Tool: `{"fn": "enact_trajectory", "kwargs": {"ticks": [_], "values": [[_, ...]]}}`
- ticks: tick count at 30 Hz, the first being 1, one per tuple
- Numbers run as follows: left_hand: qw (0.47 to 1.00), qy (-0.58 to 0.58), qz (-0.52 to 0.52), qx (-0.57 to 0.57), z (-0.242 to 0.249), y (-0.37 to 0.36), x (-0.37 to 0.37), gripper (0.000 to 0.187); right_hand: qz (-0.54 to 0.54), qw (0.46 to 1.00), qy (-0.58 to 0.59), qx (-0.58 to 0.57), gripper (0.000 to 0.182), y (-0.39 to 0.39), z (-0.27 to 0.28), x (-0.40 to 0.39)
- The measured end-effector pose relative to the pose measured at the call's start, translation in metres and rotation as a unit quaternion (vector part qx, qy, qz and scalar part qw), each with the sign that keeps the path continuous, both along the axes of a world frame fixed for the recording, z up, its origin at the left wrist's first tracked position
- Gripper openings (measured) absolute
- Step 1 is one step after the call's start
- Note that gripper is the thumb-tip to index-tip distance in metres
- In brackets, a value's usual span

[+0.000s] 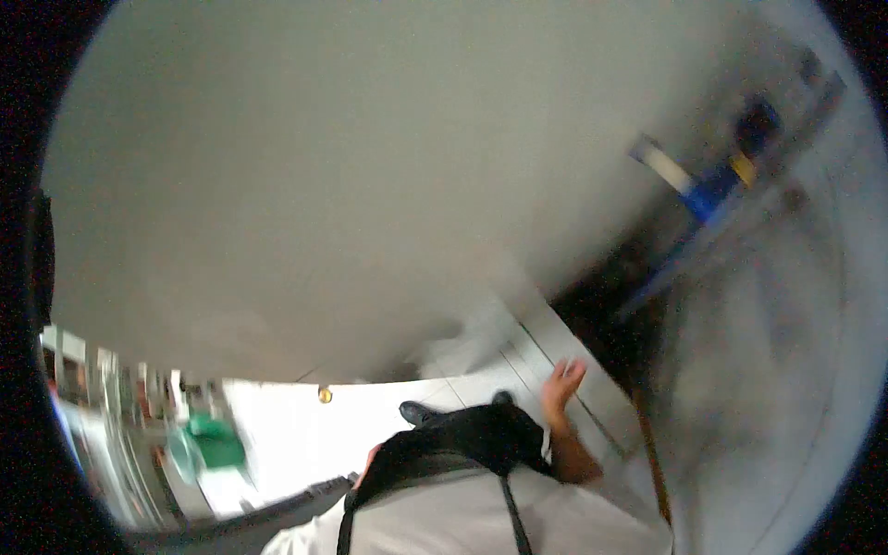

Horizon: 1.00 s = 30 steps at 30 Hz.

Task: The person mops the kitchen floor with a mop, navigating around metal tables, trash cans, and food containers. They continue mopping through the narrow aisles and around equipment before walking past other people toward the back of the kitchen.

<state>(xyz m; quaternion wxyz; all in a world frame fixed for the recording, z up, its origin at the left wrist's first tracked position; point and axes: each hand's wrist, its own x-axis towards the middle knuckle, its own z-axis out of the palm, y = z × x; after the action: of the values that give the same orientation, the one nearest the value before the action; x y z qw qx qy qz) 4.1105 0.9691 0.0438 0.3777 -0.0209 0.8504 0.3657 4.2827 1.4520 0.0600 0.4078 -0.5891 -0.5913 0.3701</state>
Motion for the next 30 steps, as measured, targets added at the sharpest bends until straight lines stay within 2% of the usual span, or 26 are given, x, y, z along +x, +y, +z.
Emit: {"fn": "enact_trajectory", "kwargs": {"ticks": [2, 3, 4, 5, 6, 9, 12, 13, 16, 20, 23, 26, 29, 30], "values": [[0.993, -0.049, 0.049, -0.095, 0.000, 0.006, 0.005, 0.051, 0.254, 0.965, -0.068, -0.021, 0.044, -0.064, -0.041, -0.009], [0.993, -0.017, 0.036, -0.111, -0.015, 0.001, 0.005, 0.052, 0.388, 0.896, -0.147, -0.158, 0.036, -0.079, -0.009, -0.025], [0.991, 0.009, 0.018, -0.133, -0.028, -0.005, 0.008, 0.053, 0.592, 0.787, -0.100, -0.144, 0.029, -0.071, -0.061, -0.029], [0.990, -0.003, 0.057, -0.127, -0.022, -0.003, 0.015, 0.053, 0.696, 0.689, -0.078, -0.188, 0.029, -0.060, -0.127, -0.033], [0.989, -0.016, 0.081, -0.120, -0.014, -0.003, 0.013, 0.053, 0.774, 0.584, -0.062, -0.237, 0.029, -0.048, -0.164, -0.042], [0.983, -0.001, 0.153, -0.104, 0.001, -0.005, 0.019, 0.051, 0.751, 0.563, -0.282, -0.197, 0.034, -0.035, -0.133, -0.067], [0.975, -0.024, 0.208, -0.072, -0.037, -0.044, 0.030, 0.049, 0.731, 0.577, -0.338, -0.134, 0.036, -0.044, -0.076, -0.097], [0.972, -0.033, 0.221, -0.068, -0.047, -0.050, 0.033, 0.049, 0.726, 0.584, -0.336, -0.133, 0.036, -0.051, -0.071, -0.107], [0.966, -0.051, 0.223, -0.120, -0.068, -0.083, 0.043, 0.048, 0.743, 0.558, -0.345, -0.131, 0.036, -0.105, -0.062, -0.143], [0.944, -0.067, 0.310, -0.095, -0.079, -0.133, 0.024, 0.047, 0.818, 0.427, -0.378, -0.076, 0.038, -0.194, -0.054, -0.183], [0.926, -0.079, 0.363, -0.072, -0.079, -0.174, 0.008, 0.047, 0.828, 0.356, -0.415, -0.124, 0.038, -0.252, -0.056, -0.221], [0.927, -0.111, 0.346, -0.089, -0.089, -0.221, -0.011, 0.049, 0.811, 0.362, -0.432, -0.157, 0.035, -0.299, -0.034, -0.273], [0.938, -0.120, 0.307, -0.106, -0.093, -0.271, -0.023, 0.051, 0.800, 0.447, -0.399, -0.006, 0.034, -0.330, -0.043, -0.321], [0.942, -0.121, 0.289, -0.122, -0.086, -0.288, -0.023, 0.051, 0.766, 0.518, -0.371, -0.081, 0.031, -0.337, -0.050, -0.331]]}}
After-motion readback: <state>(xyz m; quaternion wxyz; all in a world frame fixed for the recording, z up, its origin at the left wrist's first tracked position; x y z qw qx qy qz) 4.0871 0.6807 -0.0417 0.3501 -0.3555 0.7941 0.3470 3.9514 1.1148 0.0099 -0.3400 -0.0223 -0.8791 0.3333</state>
